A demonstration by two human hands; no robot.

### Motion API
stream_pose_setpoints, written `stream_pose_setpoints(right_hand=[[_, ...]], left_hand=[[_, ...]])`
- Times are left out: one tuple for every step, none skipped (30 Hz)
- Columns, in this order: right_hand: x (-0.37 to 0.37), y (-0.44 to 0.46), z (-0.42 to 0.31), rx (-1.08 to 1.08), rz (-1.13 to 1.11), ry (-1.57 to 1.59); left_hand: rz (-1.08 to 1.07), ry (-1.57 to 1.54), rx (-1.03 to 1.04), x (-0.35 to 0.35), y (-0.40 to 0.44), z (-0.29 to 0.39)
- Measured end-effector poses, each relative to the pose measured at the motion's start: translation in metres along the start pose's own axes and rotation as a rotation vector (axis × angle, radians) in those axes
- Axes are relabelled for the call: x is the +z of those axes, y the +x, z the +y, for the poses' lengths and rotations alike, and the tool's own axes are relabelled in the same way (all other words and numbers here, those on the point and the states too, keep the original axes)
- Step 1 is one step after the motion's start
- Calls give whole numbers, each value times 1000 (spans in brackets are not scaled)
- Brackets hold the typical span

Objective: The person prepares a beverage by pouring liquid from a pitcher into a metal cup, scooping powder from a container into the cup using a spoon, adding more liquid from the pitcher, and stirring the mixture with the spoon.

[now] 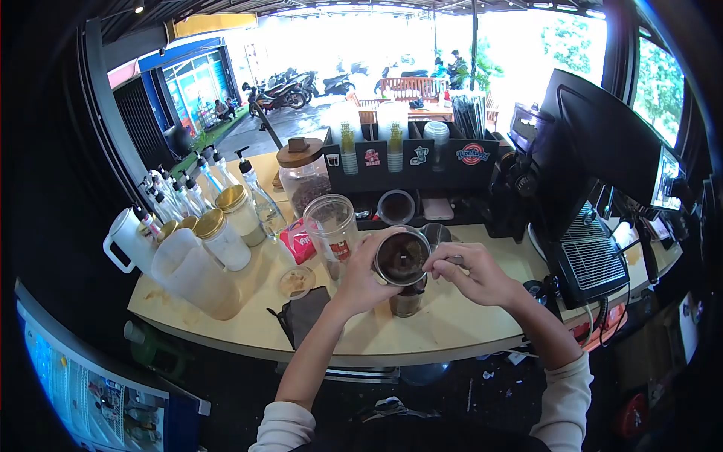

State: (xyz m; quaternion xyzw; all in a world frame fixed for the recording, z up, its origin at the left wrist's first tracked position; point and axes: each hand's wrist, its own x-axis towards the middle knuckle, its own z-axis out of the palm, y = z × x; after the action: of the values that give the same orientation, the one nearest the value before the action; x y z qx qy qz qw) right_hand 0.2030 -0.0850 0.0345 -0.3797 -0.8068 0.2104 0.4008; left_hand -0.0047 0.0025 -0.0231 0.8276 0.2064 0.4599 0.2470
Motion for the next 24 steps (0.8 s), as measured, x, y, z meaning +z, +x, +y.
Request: stream_pose_setpoints(right_hand=[[-1,0,-1,31,-46,22],[0,0,-1,32,-46,22],[2,0,-2,22,6,-2],[2,0,-2,12,58,-26],[2,0,-3,13,58,-26],[0,-1,-4,28,20,-14],[0,0,-5,43,-18,-3],[1,0,-5,44,-17,-3],[4,2,-4,15,55,-33],[5,2,-4,-14,127,-62],[7,2,-4,-13,128,-62],[8,1,-5,39,121,-10],[9,1,-5,89,113,42],[10,1,-5,88,113,42],[12,0,-4,58,145,33],[13,0,-4,29,176,23],[14,1,-5,30,175,22],[14,1,-6,6,196,-7],[15,2,-7,-19,217,-35],[16,1,-8,-18,217,-35],[17,0,-8,-34,209,-40],[18,-1,-9,-49,201,-46],[19,-1,-8,-48,203,-47],[21,0,-7,-79,250,-71]], left_hand=[[0,1,-1,0,-1,-1],[14,6,5,1,-1,-2],[27,9,12,2,-2,-3],[26,7,12,2,-2,-3],[29,15,13,2,-3,-3],[32,25,15,2,-3,-4],[32,25,15,2,-3,-4],[37,28,18,2,-4,-3],[42,30,21,4,-5,-3],[40,28,22,5,-5,-3],[47,32,21,7,-6,-3],[55,37,20,8,-6,-3],[55,38,21,9,-7,-1],[74,42,19,10,-7,0],[93,46,17,11,-8,1],[94,45,17,12,-8,2],[135,49,14,13,-9,2],[175,52,11,15,-10,1],[176,52,10,17,-11,1],[205,58,-8,19,-12,0],[234,64,-26,21,-13,-1],[233,64,-25,23,-13,-1],[262,67,-30,24,-14,0],[291,71,-36,26,-15,0]])
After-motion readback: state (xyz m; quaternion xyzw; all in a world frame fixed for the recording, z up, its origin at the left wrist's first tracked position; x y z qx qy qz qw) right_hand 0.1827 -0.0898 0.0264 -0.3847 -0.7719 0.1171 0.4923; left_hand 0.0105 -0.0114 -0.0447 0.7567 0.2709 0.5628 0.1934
